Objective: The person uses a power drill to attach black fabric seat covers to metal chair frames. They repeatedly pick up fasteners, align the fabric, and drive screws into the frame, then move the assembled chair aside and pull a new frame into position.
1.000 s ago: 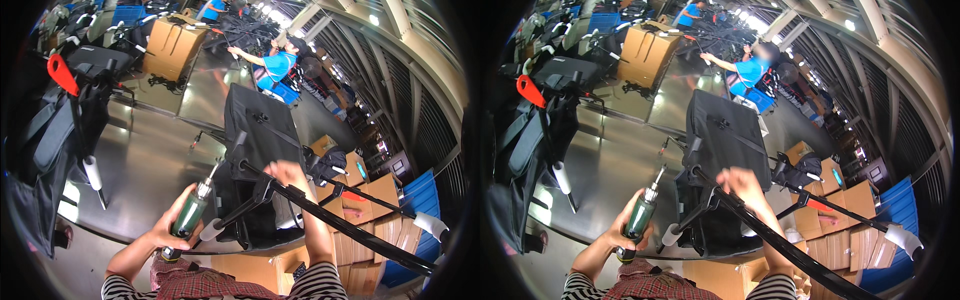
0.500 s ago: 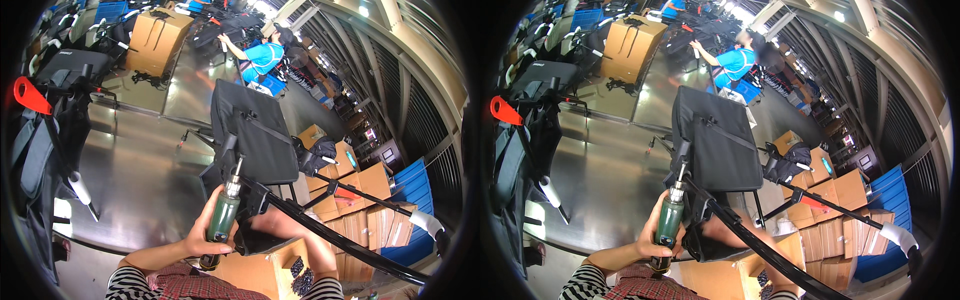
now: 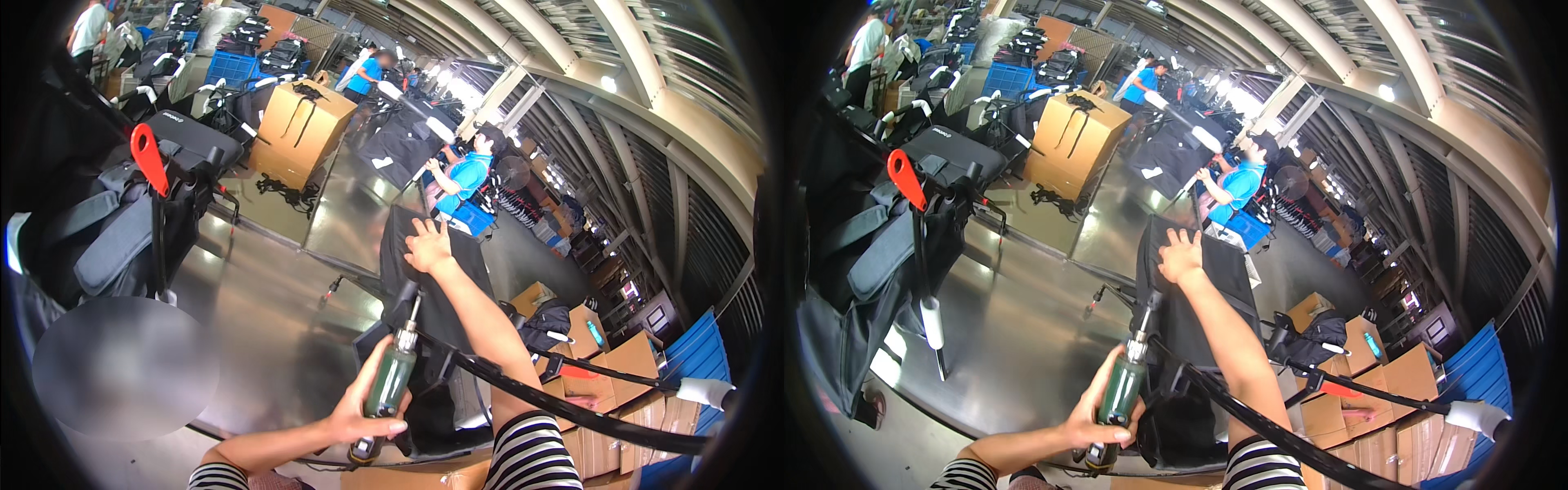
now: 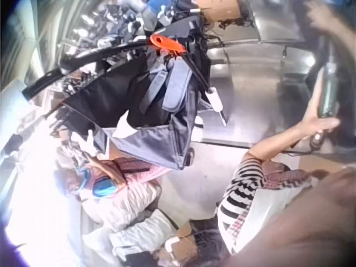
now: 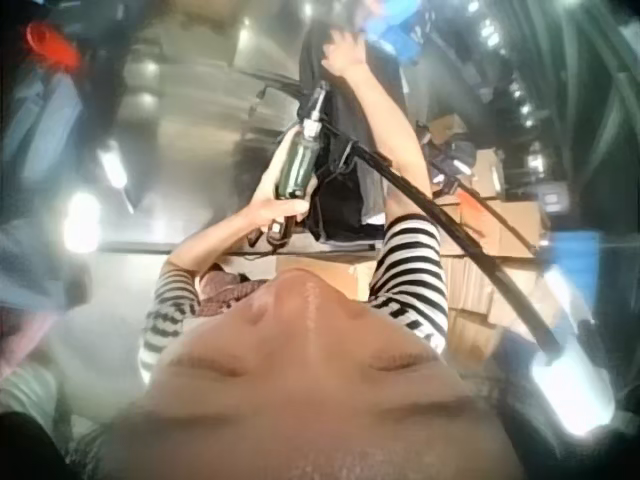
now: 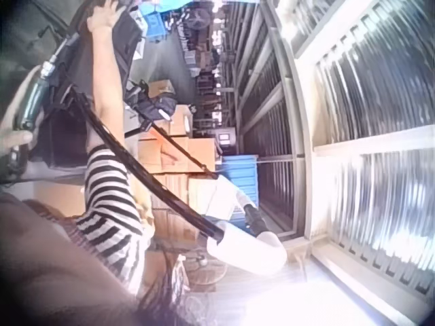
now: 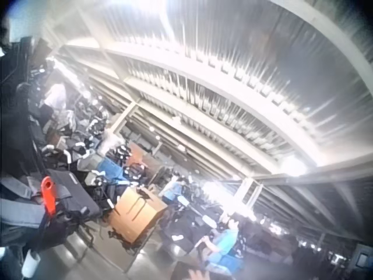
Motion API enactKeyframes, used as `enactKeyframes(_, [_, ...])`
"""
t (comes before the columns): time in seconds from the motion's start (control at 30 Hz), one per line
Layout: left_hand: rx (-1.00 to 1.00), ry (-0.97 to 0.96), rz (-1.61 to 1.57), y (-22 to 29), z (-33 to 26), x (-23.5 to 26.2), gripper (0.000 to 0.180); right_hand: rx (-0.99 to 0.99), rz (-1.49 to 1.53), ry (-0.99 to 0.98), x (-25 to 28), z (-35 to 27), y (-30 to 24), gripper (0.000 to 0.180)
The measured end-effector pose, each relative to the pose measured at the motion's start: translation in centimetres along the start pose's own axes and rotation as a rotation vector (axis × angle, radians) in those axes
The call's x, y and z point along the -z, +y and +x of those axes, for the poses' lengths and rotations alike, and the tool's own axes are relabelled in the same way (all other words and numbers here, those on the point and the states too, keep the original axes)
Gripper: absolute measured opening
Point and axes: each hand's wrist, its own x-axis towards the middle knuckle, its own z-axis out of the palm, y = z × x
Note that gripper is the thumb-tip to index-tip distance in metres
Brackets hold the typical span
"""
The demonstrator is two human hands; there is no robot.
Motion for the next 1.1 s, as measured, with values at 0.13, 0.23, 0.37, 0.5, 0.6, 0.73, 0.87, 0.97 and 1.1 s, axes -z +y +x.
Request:
enactKeyframes(0.13, [-0.025, 0.052, 0.030, 0.0, -0.1, -1.6, 0.119, 0.099, 0.227, 0.191, -0.4, -3.5, 0.5, 0.042])
enactKeyframes(0.23, [-0.048, 0.098, 0.052, -0.1, -0.1, -2.4, 0.117, 0.119, 0.308, 0.090, 0.2, -5.7, 0.2, 0.046])
enactKeyframes(0.37, [-0.069, 0.146, 0.033, -0.7, 0.1, -3.8, 0.114, 0.140, 0.460, 0.045, -2.7, -5.4, 0.3, 0.054])
enactKeyframes(0.5, [-0.060, 0.141, 0.050, -0.7, -0.4, -3.4, 0.118, 0.237, 0.474, 0.035, -3.7, -2.1, -0.9, 0.051])
enactKeyframes(0.6, [-0.055, 0.136, 0.059, -0.3, -0.5, -3.0, 0.117, 0.181, 0.300, 0.015, -3.6, 0.6, -2.6, 0.045])
enactKeyframes(0.73, [-0.030, 0.111, 0.076, 0.0, -0.8, -2.7, 0.117, 0.069, 0.025, 0.017, -1.7, 0.8, -3.0, 0.041])
enactKeyframes(0.87, [-0.028, 0.090, 0.058, -0.2, -1.0, -2.5, 0.118, 0.120, -0.099, 0.176, 2.0, -2.4, 0.3, 0.041])
enactKeyframes(0.97, [-0.045, 0.085, 0.046, -0.3, -1.0, -3.3, 0.119, 0.213, -0.051, 0.445, 5.3, -6.7, 4.1, 0.039])
enactKeyframes(1.1, [-0.138, 0.070, 0.012, 0.2, -0.9, -5.8, 0.115, 0.258, -0.052, 0.706, 12.1, -16.6, 6.2, 0.036])
